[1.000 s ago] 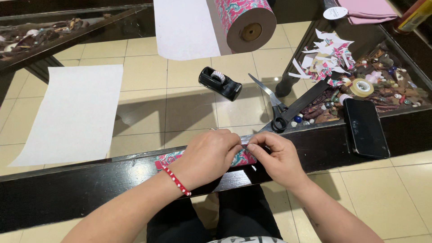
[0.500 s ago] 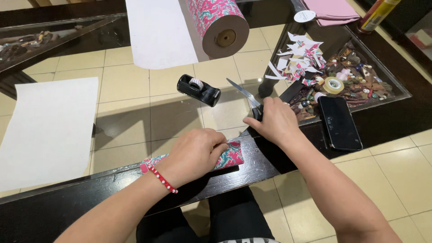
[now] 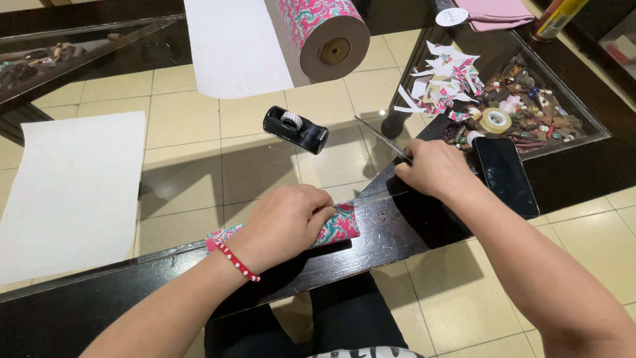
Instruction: The person wraps a small rectangular item with patterned paper, securing the folds with tape. They then use scissors to trim the excess paper from the edges and corners, creating a neat finish.
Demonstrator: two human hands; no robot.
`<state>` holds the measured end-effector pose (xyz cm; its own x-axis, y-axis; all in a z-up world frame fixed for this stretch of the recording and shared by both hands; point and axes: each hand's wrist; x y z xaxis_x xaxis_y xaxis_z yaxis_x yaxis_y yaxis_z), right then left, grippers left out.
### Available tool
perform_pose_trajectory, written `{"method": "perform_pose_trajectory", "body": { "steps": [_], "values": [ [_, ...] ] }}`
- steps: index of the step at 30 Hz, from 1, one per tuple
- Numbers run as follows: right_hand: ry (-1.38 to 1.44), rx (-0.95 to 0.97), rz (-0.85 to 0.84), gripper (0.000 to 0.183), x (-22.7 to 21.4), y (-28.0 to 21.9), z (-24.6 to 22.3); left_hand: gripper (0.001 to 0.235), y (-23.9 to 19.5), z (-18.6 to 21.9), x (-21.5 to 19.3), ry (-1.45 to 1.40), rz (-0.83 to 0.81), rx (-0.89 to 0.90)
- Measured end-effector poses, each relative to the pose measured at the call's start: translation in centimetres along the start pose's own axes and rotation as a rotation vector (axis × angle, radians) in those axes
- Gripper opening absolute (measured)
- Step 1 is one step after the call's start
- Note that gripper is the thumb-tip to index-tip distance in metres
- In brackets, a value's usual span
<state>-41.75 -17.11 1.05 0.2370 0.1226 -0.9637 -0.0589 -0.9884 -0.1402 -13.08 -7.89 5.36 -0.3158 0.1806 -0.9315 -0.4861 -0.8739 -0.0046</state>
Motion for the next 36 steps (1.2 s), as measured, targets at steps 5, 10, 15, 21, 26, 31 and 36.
{"method": "perform_pose_trajectory", "body": {
  "steps": [5,10,15,21,26,31,36],
  "values": [
    [0.051,0.048,-0.044,0.044,-0.8,0.1,0.3,0.021,-0.2,0.1,0.0,-0.018,0.007,0.011],
    [0.099,0.073,-0.082,0.055,-0.7,1.3,1.8,0.021,-0.6,0.1,-0.2,-0.018,0.027,0.008],
    [0.172,0.05,0.037,0.044,1.6,3.4,5.7,0.02,-0.9,-0.3,-0.4,-0.046,0.047,0.021],
    [1.277,-0.071,0.04,0.026,-0.9,-3.5,1.1,0.02,-0.7,-0.9,0.1,-0.085,0.042,-0.001],
    [1.485,-0.118,-0.049,0.028,2.5,-5.3,3.0,0.02,-0.4,-0.9,0.2,-0.101,0.045,0.004],
    [1.664,-0.043,-0.227,0.03,3.8,-8.6,2.9,0.019,-0.5,-0.6,0.1,-0.107,0.054,0.006],
    [1.675,0.045,-0.327,0.032,5.0,-10.3,2.7,0.018,-0.5,-0.7,0.3,-0.108,0.065,0.008]
  ]
}}
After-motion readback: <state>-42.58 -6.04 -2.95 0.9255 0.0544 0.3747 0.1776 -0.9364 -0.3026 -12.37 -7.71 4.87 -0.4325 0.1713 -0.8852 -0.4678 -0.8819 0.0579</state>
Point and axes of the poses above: each hand's wrist, its own y-axis towards the middle knuckle, its own x-axis out of the palm, z = x × y, and after that the axes turned 12 degrees about y, right-handed
